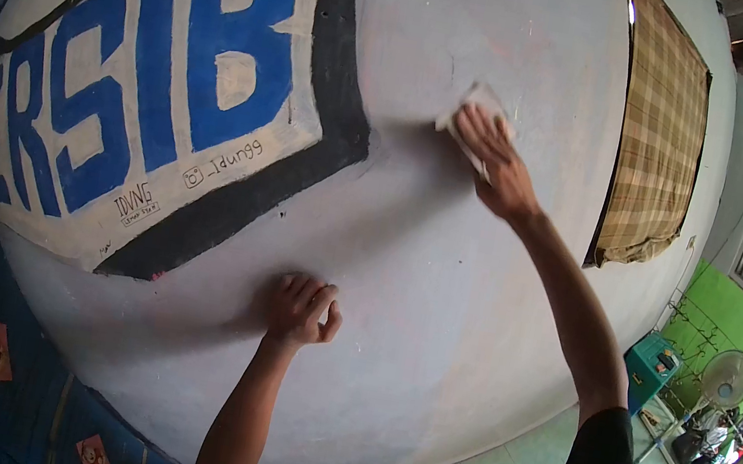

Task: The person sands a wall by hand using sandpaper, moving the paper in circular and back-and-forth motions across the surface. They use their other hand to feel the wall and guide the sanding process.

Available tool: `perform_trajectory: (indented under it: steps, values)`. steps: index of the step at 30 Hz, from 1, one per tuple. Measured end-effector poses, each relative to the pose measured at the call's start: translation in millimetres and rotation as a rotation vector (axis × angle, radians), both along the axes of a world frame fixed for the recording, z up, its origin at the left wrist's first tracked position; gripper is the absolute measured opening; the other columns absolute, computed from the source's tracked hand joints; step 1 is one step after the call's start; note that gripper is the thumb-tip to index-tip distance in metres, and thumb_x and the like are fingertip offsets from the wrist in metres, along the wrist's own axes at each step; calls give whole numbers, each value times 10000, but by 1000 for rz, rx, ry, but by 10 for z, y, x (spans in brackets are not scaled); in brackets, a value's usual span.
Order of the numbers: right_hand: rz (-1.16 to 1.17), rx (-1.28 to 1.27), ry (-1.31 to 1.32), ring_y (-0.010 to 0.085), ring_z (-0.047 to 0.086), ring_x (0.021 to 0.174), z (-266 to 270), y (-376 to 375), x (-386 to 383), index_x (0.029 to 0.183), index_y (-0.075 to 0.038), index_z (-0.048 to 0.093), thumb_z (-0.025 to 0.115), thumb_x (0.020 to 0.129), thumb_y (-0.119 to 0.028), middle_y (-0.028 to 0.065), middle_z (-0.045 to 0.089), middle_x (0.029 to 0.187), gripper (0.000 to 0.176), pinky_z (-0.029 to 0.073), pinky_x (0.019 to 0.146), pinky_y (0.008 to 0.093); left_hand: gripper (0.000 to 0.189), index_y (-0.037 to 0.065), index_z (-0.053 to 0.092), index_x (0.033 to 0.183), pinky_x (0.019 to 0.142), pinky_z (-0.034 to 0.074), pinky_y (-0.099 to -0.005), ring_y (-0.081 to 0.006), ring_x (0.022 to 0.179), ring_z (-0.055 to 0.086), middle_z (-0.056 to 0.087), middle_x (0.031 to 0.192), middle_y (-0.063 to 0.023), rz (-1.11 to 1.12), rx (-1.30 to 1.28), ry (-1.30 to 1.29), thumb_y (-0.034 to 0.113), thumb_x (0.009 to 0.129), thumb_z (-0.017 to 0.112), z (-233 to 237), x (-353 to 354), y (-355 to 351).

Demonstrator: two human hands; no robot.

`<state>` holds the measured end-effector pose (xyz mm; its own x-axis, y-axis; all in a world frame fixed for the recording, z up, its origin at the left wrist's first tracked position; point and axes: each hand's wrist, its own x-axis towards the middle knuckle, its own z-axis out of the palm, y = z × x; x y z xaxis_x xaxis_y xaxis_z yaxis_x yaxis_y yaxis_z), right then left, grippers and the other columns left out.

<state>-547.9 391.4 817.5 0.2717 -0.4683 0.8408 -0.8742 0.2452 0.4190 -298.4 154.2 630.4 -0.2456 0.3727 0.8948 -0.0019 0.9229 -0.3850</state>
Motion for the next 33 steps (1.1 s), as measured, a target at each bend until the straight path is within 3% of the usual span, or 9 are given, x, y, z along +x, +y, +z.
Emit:
perform_trajectory:
  steps: [4, 8, 13, 17, 20, 26, 29, 31, 33]
  values:
    - [113, -222, -78, 277, 209, 1470, 550, -230, 34, 1511, -100, 302, 604, 844, -24, 126, 248, 1581, 736, 160, 1206, 473, 126, 88, 592, 861, 694, 384, -365, -210, 715, 565, 565, 757, -44, -6, -9, 14, 184, 780, 582, 16, -5, 11]
    - [170, -54, -154, 294, 186, 1475, 22, -153, 249, 1529, -121, 266, 583, 661, 127, 121, 254, 1582, 956, 132, 1222, 470, 151, 79, 602, 876, 706, 391, -388, -233, 710, 565, 585, 781, -60, 15, -2, 15, 206, 797, 576, -18, -17, 9]
    - [-13, 43, -74, 260, 221, 1467, 27, 28, 33, 1535, -157, 251, 675, 738, 17, 72, 248, 1588, 920, 145, 1226, 466, 128, 82, 602, 863, 680, 380, -367, -214, 680, 559, 585, 749, -45, 34, -8, 41, 179, 784, 576, 38, -6, 42]
    - [107, -236, -2, 283, 230, 1461, 740, -258, -94, 1518, -141, 297, 609, 801, 19, 87, 273, 1577, 798, 165, 1214, 476, 113, 81, 606, 847, 688, 377, -363, -206, 669, 545, 581, 747, -43, 32, -22, 30, 169, 784, 571, 2, -26, 16]
    - [150, -261, -19, 287, 221, 1463, 784, -296, -70, 1510, -127, 314, 620, 785, 10, 92, 279, 1575, 799, 165, 1212, 484, 104, 83, 602, 840, 690, 373, -364, -202, 662, 538, 576, 742, -41, 33, -14, 30, 165, 786, 568, 21, -21, 36]
    - [110, -29, -160, 271, 206, 1470, -6, -130, 234, 1542, -168, 231, 636, 749, 19, 81, 269, 1580, 910, 117, 1225, 497, 103, 83, 600, 836, 693, 372, -362, -199, 661, 536, 568, 737, -34, 63, -4, 22, 161, 774, 574, 5, 1, 45]
    - [129, -102, -20, 273, 216, 1468, 295, -232, 50, 1539, -164, 247, 646, 750, 3, 84, 270, 1581, 899, 136, 1221, 492, 100, 88, 600, 833, 698, 376, -365, -198, 663, 540, 565, 732, -26, 68, -10, 36, 163, 769, 583, 15, -1, 38]
    - [114, -203, 33, 293, 253, 1454, 746, -391, -39, 1517, -115, 297, 617, 833, -66, 107, 289, 1570, 757, 166, 1207, 479, 96, 92, 600, 829, 698, 377, -367, -197, 664, 542, 564, 728, -23, 64, -17, 42, 164, 766, 588, 17, -35, 31]
    - [156, -273, -2, 302, 258, 1451, 1035, -451, 129, 1504, -94, 321, 623, 791, -21, 114, 298, 1565, 779, 166, 1206, 483, 85, 100, 601, 814, 683, 369, -366, -194, 660, 545, 568, 723, -20, 22, 0, 59, 160, 754, 595, -4, -39, 21]
